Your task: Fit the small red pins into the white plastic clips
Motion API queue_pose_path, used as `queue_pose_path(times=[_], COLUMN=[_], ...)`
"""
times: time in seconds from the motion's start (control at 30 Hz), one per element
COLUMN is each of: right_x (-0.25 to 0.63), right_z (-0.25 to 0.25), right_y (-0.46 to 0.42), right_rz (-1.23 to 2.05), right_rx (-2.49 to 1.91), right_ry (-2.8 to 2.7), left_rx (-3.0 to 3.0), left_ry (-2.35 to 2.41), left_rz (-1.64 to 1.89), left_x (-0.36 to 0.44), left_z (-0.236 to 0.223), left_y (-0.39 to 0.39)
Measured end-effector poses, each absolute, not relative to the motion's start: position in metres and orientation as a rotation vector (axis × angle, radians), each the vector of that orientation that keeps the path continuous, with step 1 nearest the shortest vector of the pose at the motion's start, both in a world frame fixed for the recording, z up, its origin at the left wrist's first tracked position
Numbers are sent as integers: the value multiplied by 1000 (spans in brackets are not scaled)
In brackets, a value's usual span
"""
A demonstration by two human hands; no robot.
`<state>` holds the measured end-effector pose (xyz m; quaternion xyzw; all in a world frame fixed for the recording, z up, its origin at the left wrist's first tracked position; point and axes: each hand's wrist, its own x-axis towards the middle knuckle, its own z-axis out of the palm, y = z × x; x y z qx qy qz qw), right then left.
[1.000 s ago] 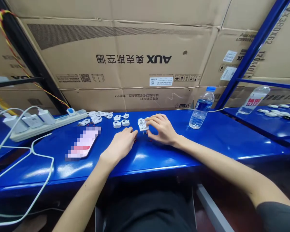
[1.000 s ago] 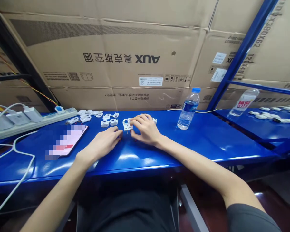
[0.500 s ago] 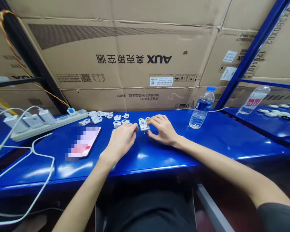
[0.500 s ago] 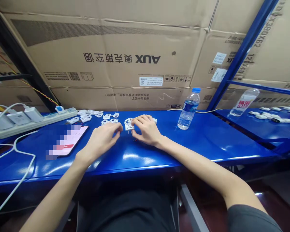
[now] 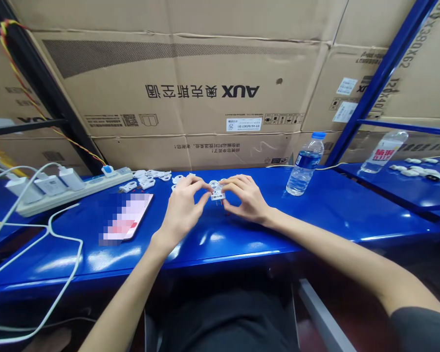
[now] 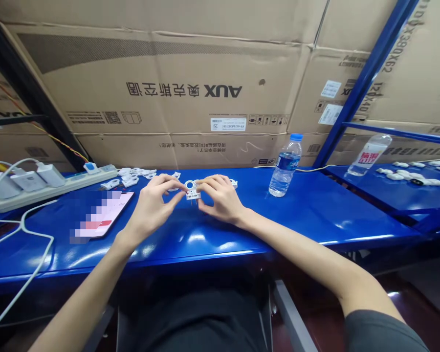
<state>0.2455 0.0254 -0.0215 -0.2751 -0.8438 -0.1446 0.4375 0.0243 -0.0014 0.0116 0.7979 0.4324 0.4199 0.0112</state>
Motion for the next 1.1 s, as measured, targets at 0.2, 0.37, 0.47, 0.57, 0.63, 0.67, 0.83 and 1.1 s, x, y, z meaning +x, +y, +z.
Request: queue_pose_path(times=[0.2,0.37,0.47,0.57,0.63,0.67,0.83,1.1], right_x=[245,246,245,245,244,244,243,243], right_z=[-19,-19,-18,-17,-16,-16,-16,-14], right_y=[23,22,22,21,21,21,19,17], right_rz=[-366,-368,-401,-421,-432,-435,-419,-387], right_rx=[-667,-668,-632,-606,-599,-598,-617,-696], right_ry=[-2073,-2075,-2060,-2050,-2047,-2046,-2049,-2070], left_rx=[2414,2410,2409,2400,2394,2392,2415,2450], left_ry=[1328,1310,1301,1310,1304,1299,1303,1312], left_rz=[1283,1323,1331,1337,1352,1359,1327,1315], left_x=[26,28,28,28,29,29,30,31], left_z=[16,17,17,16,16,16,16,15], left_y=[-5,-6,-6,-6,-6,-6,-7,-8])
